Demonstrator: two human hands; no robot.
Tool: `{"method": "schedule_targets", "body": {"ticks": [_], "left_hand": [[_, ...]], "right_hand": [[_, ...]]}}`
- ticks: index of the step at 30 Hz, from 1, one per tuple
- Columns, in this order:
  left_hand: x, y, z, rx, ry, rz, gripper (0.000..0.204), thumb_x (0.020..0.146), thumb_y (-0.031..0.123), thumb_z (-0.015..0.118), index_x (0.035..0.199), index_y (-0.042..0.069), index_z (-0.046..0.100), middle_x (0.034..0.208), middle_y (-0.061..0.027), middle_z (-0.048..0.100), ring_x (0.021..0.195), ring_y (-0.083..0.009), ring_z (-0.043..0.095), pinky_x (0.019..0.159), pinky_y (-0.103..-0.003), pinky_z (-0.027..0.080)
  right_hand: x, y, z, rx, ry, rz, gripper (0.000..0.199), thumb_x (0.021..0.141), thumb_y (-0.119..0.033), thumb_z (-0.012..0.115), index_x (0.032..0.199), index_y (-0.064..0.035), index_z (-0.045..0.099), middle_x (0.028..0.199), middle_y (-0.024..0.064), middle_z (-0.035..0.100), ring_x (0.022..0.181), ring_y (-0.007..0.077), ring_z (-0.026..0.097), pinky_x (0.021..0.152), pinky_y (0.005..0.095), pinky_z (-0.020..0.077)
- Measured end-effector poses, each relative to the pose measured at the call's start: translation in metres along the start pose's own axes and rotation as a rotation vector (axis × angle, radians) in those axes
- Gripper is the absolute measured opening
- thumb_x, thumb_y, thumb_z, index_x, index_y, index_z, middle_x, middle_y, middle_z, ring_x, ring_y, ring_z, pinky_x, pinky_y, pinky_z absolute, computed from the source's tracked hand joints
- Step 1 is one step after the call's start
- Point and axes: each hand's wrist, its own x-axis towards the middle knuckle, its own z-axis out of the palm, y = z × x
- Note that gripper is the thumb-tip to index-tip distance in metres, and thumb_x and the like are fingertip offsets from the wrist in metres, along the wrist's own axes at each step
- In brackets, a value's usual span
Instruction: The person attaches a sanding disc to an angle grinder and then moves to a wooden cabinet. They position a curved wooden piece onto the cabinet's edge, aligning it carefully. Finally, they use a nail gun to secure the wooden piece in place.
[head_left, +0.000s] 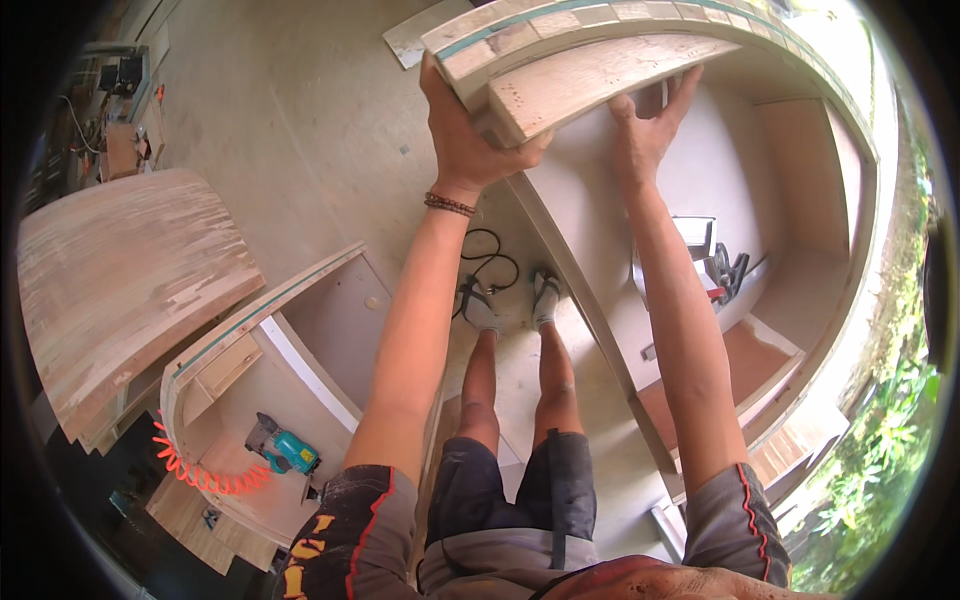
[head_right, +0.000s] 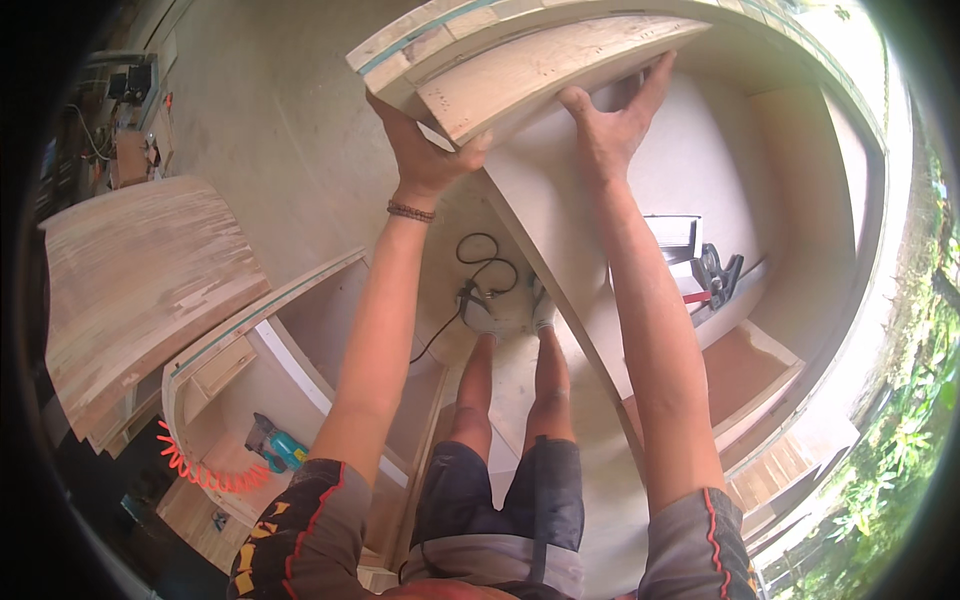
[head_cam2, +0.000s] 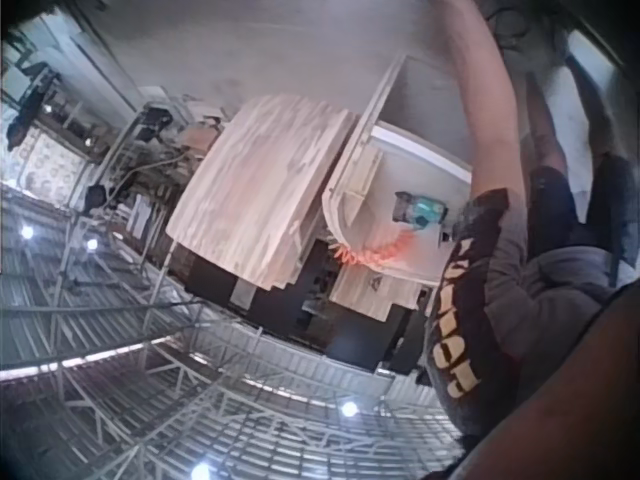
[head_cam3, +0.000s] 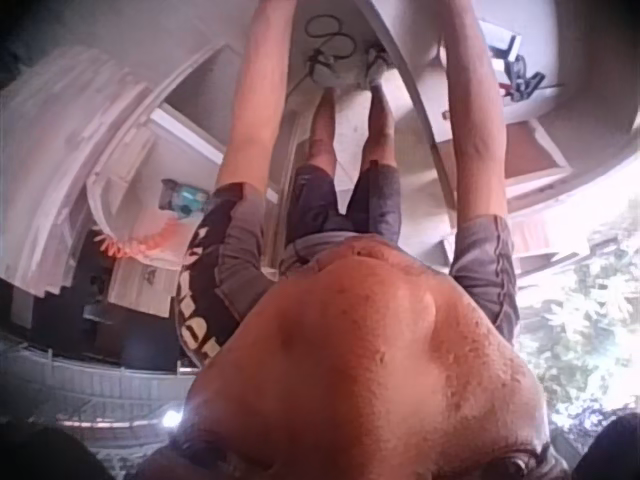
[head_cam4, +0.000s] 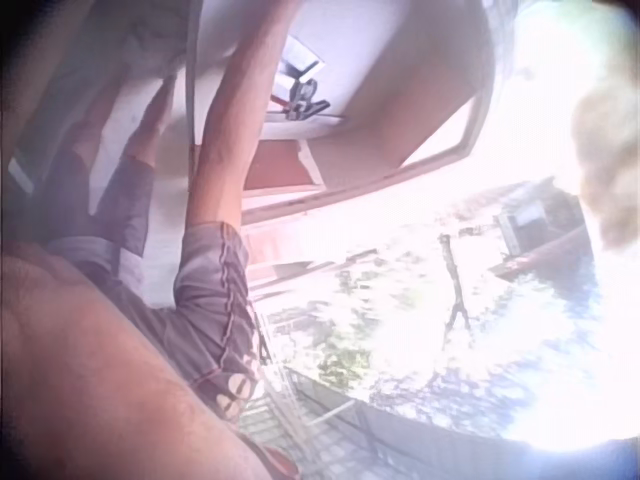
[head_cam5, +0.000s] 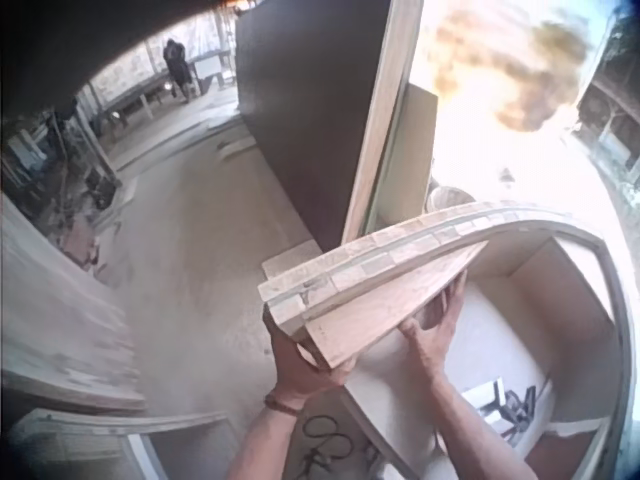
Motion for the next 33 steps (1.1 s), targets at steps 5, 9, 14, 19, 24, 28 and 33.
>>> {"method": "schedule_targets", "body": {"ticks": [5,9,14,19,24,28,33], "left_hand": [[-0.006,0.018,-0.001,0.147,0.106,-0.009,0.131,0.061,0.046,0.093,0.156,-0.006,0.019,0.141,-0.0206,0.043,0.128,-0.0351,0.051,0.106,-0.046,0.046],[-0.053,0.054,0.011,0.320,0.270,-0.177,0.117,0.074,0.043,0.090,0.156,-0.007,0.023,0.139,-0.0211,0.047,0.125,-0.0362,0.052,0.106,-0.047,0.045],[-0.096,0.076,0.028,0.029,0.247,-0.554,0.071,0.089,0.032,0.083,0.145,0.000,0.053,0.135,-0.0145,0.060,0.119,-0.0274,0.059,0.096,-0.041,0.051],[-0.089,0.076,0.033,0.100,0.275,-0.602,0.052,0.092,0.032,0.081,0.132,0.001,0.069,0.127,-0.0148,0.069,0.109,-0.0241,0.069,0.081,-0.036,0.057],[-0.078,0.072,0.033,0.034,0.318,-0.676,0.047,0.094,0.035,0.079,0.128,0.003,0.073,0.119,-0.0160,0.074,0.103,-0.0248,0.071,0.078,-0.037,0.059],[-0.080,0.069,0.035,0.073,0.337,-0.669,0.046,0.093,0.035,0.079,0.128,0.005,0.073,0.113,-0.0147,0.075,0.098,-0.0236,0.072,0.078,-0.036,0.059],[-0.078,0.075,0.036,0.111,0.328,-0.728,0.040,0.095,0.031,0.078,0.126,0.006,0.074,0.104,-0.0132,0.075,0.091,-0.0244,0.071,0.077,-0.036,0.056]], "right_hand": [[0.000,-0.002,-0.001,0.025,-0.016,-0.012,0.148,0.064,-0.073,0.088,0.166,-0.0033,0.006,0.168,0.0214,0.018,0.154,0.0382,0.025,0.126,0.0504,0.0256],[0.000,-0.005,0.001,0.012,-0.035,-0.011,0.146,0.067,-0.076,0.084,0.166,-0.0035,0.006,0.169,0.0221,0.017,0.155,0.0394,0.024,0.126,0.0519,0.0250],[0.000,-0.002,0.003,-0.012,-0.018,-0.013,0.145,0.068,-0.081,0.080,0.166,-0.0034,0.007,0.170,0.0232,0.016,0.154,0.0410,0.025,0.125,0.0536,0.0252],[0.001,-0.007,0.004,0.000,-0.030,-0.002,0.144,0.068,-0.082,0.079,0.166,-0.0042,0.008,0.170,0.0222,0.016,0.154,0.0409,0.025,0.125,0.0546,0.0266],[0.001,-0.003,0.002,-0.019,-0.029,-0.014,0.145,0.067,-0.084,0.077,0.167,-0.0053,0.008,0.170,0.0209,0.014,0.155,0.0403,0.024,0.125,0.0543,0.0270],[0.002,-0.004,0.002,-0.034,-0.034,-0.032,0.145,0.068,-0.083,0.077,0.167,-0.0057,0.006,0.170,0.0210,0.012,0.155,0.0404,0.023,0.125,0.0545,0.0271],[0.000,-0.009,0.004,0.014,-0.036,-0.005,0.143,0.070,-0.081,0.078,0.167,-0.0051,0.005,0.170,0.0216,0.010,0.155,0.0413,0.022,0.125,0.0550,0.0276]]}}
